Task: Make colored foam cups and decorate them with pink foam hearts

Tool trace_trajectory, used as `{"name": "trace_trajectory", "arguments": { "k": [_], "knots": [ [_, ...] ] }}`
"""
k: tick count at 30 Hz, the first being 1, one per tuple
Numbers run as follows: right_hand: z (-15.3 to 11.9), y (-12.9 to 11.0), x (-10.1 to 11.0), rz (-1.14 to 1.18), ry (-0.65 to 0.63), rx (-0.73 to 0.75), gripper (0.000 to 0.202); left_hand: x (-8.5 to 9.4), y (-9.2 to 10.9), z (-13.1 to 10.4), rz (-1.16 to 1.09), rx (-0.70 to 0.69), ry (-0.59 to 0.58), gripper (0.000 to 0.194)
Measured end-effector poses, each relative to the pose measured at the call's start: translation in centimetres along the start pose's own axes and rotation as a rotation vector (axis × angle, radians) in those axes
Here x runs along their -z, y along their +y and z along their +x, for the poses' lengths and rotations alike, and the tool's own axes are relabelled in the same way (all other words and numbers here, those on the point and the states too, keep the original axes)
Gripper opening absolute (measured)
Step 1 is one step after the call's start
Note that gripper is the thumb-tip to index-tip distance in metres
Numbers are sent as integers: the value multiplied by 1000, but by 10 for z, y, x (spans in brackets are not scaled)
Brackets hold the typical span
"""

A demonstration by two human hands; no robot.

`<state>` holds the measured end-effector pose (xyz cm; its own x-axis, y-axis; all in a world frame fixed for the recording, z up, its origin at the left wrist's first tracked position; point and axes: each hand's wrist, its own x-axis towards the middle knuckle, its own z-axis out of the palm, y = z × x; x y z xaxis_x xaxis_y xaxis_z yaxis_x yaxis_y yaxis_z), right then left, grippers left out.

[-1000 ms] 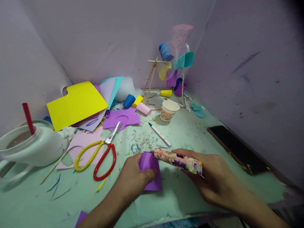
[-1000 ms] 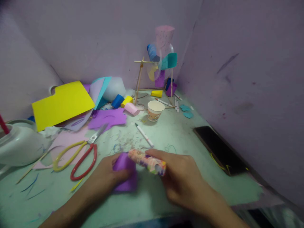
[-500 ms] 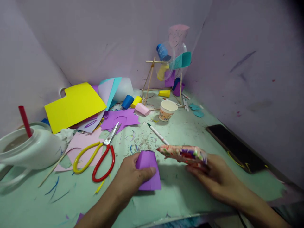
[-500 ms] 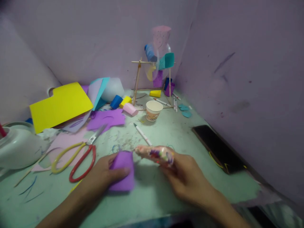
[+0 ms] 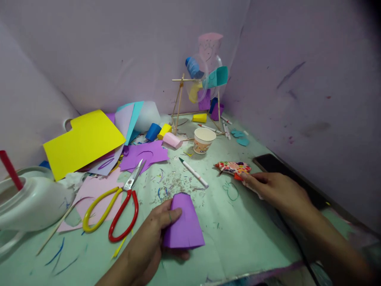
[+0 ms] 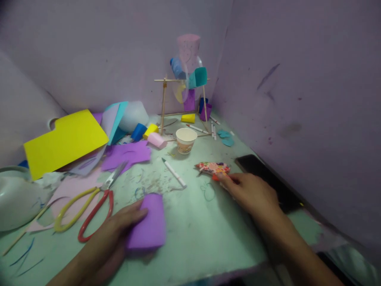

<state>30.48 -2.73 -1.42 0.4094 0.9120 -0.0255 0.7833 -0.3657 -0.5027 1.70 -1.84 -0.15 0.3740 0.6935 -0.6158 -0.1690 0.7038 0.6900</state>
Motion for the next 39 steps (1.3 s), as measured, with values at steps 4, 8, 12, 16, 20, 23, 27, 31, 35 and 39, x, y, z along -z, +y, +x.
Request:
{"name": "trace_trajectory", "arguments": {
  "k": [4,8,12,16,20,23,27,31,35,39],
  "knots": [
    [-35,-20,13,-178,329,356,51,2,-2,0,-37,49,-15,22],
    [-84,-60,-7,-33,126,964,49,-3,-1,-4,-89,80,-116,25],
    [-97,-90,-45,5,151,1138,35,-9,-4,-5,-164,70,-159,21],
    [-86,-89,-56,61,235,1061,38,-5,-12,-1,-170,74,-291,30],
    [-75,-72,-28,93,109,891,53,0,-12,-2,37,171,-270,60],
    [-66,-61,-5,46,-74,858,56,3,-3,-4,16,117,-96,54],
    [-59,-52,5,-34,-274,844,39,8,10,-1,-74,72,11,39],
    [-60,-46,-1,13,-212,689,34,11,11,5,-102,96,-10,40],
    [-61,-51,-6,21,-155,658,26,14,7,7,-137,151,-102,47],
    [-56,-57,-6,-66,-170,689,16,19,8,11,-156,223,-140,51]
  ]
}}
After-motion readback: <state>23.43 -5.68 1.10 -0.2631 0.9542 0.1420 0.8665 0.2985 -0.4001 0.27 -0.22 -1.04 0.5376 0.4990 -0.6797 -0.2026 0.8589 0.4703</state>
